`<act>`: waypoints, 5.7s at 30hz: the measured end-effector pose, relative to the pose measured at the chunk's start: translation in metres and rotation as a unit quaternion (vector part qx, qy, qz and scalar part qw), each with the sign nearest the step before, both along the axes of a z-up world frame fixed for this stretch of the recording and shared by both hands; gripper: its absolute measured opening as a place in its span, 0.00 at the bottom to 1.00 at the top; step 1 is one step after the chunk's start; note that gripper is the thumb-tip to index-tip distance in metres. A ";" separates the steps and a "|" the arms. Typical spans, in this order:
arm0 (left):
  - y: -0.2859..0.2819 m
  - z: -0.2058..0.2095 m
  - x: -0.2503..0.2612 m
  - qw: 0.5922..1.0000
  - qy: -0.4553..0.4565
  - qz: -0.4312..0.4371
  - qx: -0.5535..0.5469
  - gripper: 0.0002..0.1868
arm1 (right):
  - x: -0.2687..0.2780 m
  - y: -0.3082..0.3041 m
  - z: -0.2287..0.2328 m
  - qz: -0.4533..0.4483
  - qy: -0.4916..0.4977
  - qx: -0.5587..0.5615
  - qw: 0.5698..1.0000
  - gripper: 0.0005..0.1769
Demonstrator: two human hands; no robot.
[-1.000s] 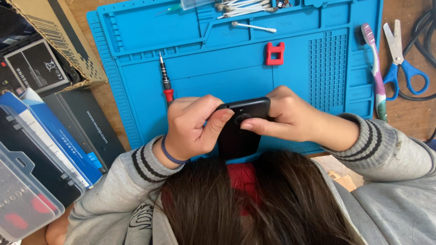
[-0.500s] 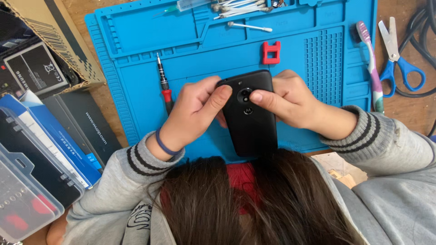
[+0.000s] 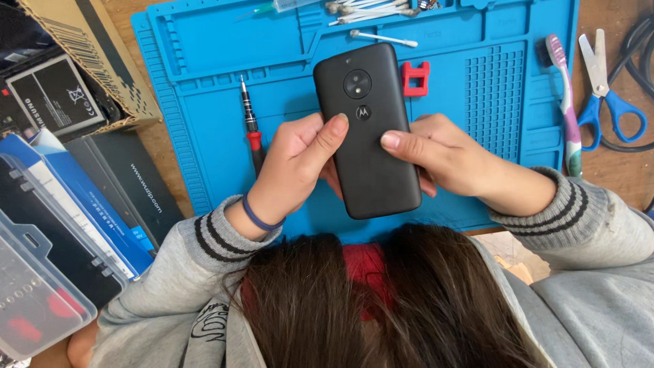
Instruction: The person reassembles a smartphone by placing a battery into the chassis, securing the back cover, and inspecting the device. They then organize tools, including a screwdriver and a case of bits, on the workbench.
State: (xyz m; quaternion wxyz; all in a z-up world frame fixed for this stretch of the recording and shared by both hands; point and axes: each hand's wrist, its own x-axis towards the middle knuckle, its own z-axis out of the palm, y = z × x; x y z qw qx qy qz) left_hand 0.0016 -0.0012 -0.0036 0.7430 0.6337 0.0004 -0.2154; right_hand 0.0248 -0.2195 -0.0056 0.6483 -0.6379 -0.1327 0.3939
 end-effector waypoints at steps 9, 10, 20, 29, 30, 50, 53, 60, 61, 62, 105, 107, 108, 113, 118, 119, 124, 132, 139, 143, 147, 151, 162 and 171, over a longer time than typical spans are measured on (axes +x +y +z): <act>-0.007 0.011 -0.008 0.946 0.215 -0.190 -0.149 0.24 | 0.001 -0.005 -0.012 -0.126 0.019 0.010 0.992 0.34; -0.005 0.012 -0.006 0.948 0.222 -0.173 -0.149 0.24 | 0.002 -0.003 -0.013 -0.128 0.031 0.025 0.991 0.34; -0.004 0.003 -0.007 0.957 0.220 -0.081 -0.172 0.28 | -0.010 0.013 0.012 -0.016 0.155 0.197 0.968 0.33; -0.006 0.012 -0.008 0.940 0.234 -0.074 -0.236 0.28 | -0.017 0.017 0.012 -0.043 0.251 0.285 0.924 0.33; -0.005 0.014 -0.009 0.940 0.235 -0.073 -0.236 0.28 | -0.017 0.016 0.011 -0.043 0.253 0.285 0.924 0.33; -0.003 0.011 -0.018 0.855 0.274 -0.130 -0.421 0.30 | -0.017 0.014 0.004 0.083 0.189 0.442 0.873 0.39; -0.001 0.009 -0.023 0.838 0.271 -0.164 -0.444 0.31 | -0.019 0.013 0.005 0.097 0.185 0.458 0.864 0.40; -0.002 0.003 -0.024 0.844 0.241 -0.164 -0.450 0.32 | -0.018 0.012 0.002 0.113 0.198 0.465 0.856 0.40; -0.002 0.003 -0.024 0.849 0.233 -0.165 -0.445 0.33 | -0.018 0.013 0.002 0.117 0.186 0.463 0.859 0.41; -0.002 0.002 -0.024 0.853 0.225 -0.167 -0.439 0.33 | -0.017 0.013 0.001 0.120 0.175 0.460 0.862 0.42; -0.002 0.010 -0.026 0.881 -0.111 -0.459 -0.004 0.24 | 0.008 -0.009 -0.007 0.318 0.304 0.146 0.886 0.34; -0.002 0.013 -0.027 0.878 -0.118 -0.463 0.004 0.24 | 0.009 -0.010 0.000 0.368 0.192 0.072 0.907 0.38; -0.002 0.015 -0.027 0.875 -0.123 -0.468 0.005 0.24 | 0.011 -0.011 0.001 0.363 0.187 0.071 0.910 0.38; -0.004 0.022 -0.023 0.852 -0.054 -0.518 0.050 0.27 | 0.029 -0.021 0.020 0.416 0.057 0.054 0.906 0.36; -0.008 0.021 -0.024 0.847 -0.053 -0.523 0.071 0.25 | 0.036 -0.021 0.024 0.431 0.005 -0.031 0.902 0.28; -0.008 0.020 -0.024 0.851 -0.071 -0.515 0.076 0.25 | 0.038 -0.021 0.022 0.437 0.009 -0.052 0.898 0.25; -0.003 0.027 -0.018 0.834 -0.136 -0.528 0.084 0.30 | 0.062 -0.032 0.002 0.397 0.129 -0.031 0.908 0.23; -0.008 0.037 -0.016 0.795 -0.151 -0.571 0.138 0.43 | 0.054 -0.032 0.006 0.381 0.129 -0.012 0.915 0.20; -0.014 0.037 -0.020 0.786 -0.155 -0.587 0.114 0.44 | 0.044 -0.023 0.024 0.323 -0.011 -0.076 0.943 0.20; -0.013 0.031 -0.027 0.776 -0.232 -0.580 0.083 0.43 | 0.043 -0.022 0.017 0.316 0.020 -0.101 0.943 0.18; -0.011 0.033 -0.030 0.778 -0.239 -0.577 0.069 0.42 | 0.038 -0.018 0.023 0.320 0.004 -0.123 0.939 0.14; -0.010 0.032 -0.031 0.779 -0.265 -0.562 0.084 0.43 | 0.029 -0.012 0.039 0.304 -0.031 -0.182 0.935 0.18; 0.056 0.048 -0.042 0.871 -0.342 -0.027 0.351 0.08 | -0.022 -0.097 0.086 -0.024 -0.369 -0.452 0.812 0.18; 0.072 0.016 -0.067 0.845 -0.329 0.123 0.402 0.07 | -0.007 -0.044 0.042 -0.022 -0.659 -0.326 0.678 0.07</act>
